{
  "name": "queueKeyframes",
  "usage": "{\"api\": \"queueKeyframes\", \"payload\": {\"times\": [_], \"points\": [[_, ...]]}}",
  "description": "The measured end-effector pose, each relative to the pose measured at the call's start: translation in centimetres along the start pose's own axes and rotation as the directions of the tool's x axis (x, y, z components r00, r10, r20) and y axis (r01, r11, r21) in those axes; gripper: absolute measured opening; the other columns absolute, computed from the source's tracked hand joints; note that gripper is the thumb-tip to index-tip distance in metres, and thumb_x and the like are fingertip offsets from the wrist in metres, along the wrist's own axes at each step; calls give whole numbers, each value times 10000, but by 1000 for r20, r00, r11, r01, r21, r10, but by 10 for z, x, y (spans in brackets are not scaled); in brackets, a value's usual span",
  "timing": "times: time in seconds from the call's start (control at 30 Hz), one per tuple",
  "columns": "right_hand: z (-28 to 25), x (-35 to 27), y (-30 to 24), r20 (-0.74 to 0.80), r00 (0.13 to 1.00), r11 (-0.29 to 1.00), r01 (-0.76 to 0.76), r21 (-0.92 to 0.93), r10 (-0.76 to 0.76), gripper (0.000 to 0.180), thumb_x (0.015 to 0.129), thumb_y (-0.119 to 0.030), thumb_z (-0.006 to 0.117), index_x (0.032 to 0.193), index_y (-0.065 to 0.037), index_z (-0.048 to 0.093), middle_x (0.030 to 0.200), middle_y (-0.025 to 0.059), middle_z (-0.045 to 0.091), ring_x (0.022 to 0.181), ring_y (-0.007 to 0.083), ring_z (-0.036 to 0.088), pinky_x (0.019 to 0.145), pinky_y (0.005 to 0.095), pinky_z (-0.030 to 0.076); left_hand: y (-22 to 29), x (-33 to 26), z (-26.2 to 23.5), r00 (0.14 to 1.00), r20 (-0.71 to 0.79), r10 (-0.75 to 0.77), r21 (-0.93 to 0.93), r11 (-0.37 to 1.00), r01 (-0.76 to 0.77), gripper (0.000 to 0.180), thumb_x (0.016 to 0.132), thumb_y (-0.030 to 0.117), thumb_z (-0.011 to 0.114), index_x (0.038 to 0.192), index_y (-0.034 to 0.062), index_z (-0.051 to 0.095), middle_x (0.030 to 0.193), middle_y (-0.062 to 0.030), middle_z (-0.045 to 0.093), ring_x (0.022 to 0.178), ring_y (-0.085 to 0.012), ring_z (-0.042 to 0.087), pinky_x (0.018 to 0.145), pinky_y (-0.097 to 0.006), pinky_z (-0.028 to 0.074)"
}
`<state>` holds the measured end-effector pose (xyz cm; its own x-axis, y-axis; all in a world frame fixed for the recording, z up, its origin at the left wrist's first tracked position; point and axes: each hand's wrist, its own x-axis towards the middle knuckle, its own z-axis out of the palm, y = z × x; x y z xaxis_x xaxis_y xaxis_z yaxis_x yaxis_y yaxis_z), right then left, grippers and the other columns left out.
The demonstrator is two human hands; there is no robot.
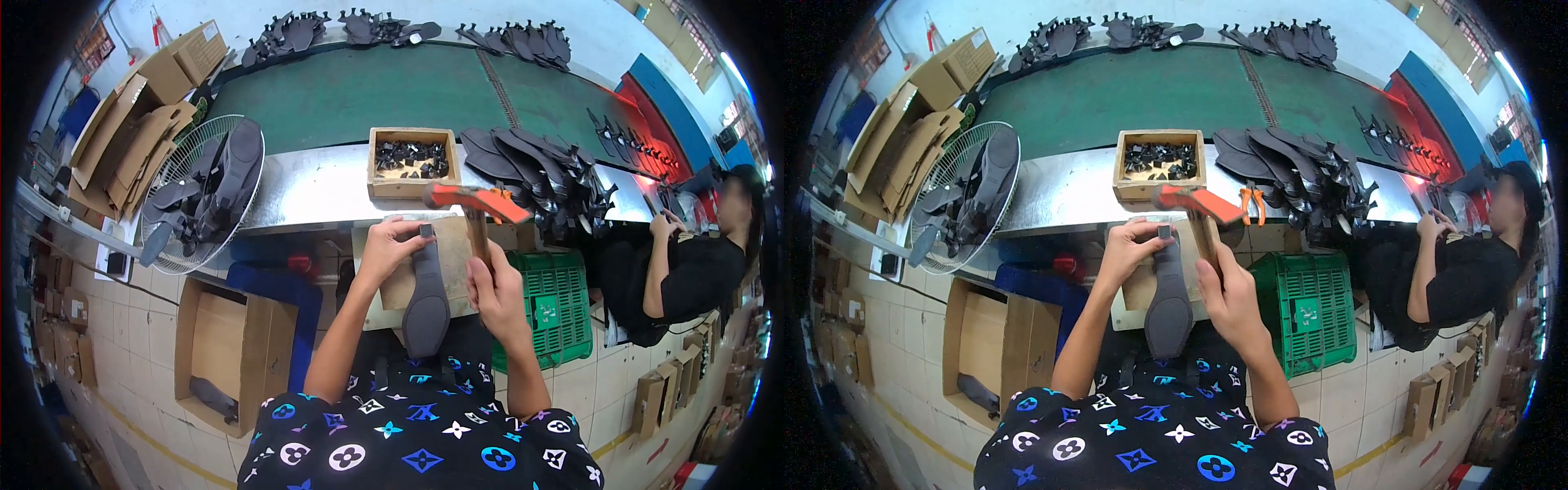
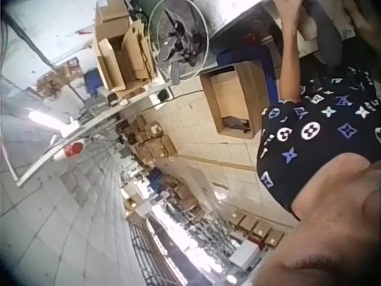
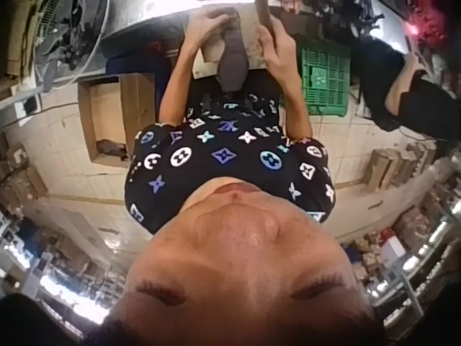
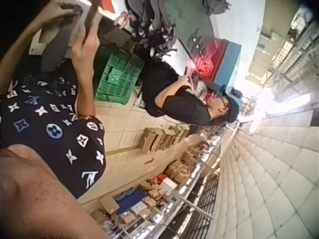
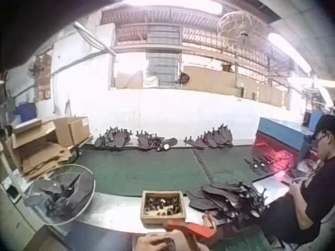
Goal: The worker is using a hammer to attach and finish shoe components at a workbench.
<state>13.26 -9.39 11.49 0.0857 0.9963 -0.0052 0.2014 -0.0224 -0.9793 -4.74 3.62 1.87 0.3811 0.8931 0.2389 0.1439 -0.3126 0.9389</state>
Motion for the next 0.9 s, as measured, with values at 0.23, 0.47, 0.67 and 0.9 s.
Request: {"api": "queueKeyframes", "payload": {"times": [0.23, 0.47, 0.67, 0.9], "points": [[0, -14, -3, 67, 969, 842, 240, -484, -237, 402, 979, -97, 571, 1330, 80, 483, 1130, 310, 630, 974, 468, 638, 823, 474, 520, -1, 4, -3, 1000, 24, -6, -22, 1000, 7, 213, 814, 166, 765, 998, 60, 779, 899, -75, 767, 877, -154, 671, 1129, -422, 348], [0, -11, 1, 24, 974, 866, 214, -451, -227, 340, 985, -91, 566, 1266, 91, 510, 1044, 294, 651, 928, 471, 637, 795, 454, 527, 0, 7, -5, 986, 131, -103, -8, 994, 105, 308, 794, 181, 783, 1074, 55, 751, 949, -85, 748, 954, -181, 675, 1072, -370, 423], [-12, -49, -40, -210, 871, 891, 406, -206, -445, 334, 1023, -171, 527, 1269, 55, 526, 784, 38, 547, 606, 53, 481, 545, 202, 398, 8, -12, -3, 990, 139, -32, 349, 937, -19, 827, 831, 316, 765, 1500, 61, 349, 1344, -115, 613, 1254, -279, 572, 1165, -437, 294], [-1, -12, 9, 28, 923, 772, 337, -539, -383, 180, 951, -90, 603, 1075, 23, 537, 866, 190, 644, 683, 427, 637, 548, 449, 526, 6, -11, 2, 976, 157, -151, 531, 846, 46, 1137, 817, 442, 751, 1578, 36, 11, 1414, -51, 583, 1431, -278, 394, 1161, -649, -38]]}}
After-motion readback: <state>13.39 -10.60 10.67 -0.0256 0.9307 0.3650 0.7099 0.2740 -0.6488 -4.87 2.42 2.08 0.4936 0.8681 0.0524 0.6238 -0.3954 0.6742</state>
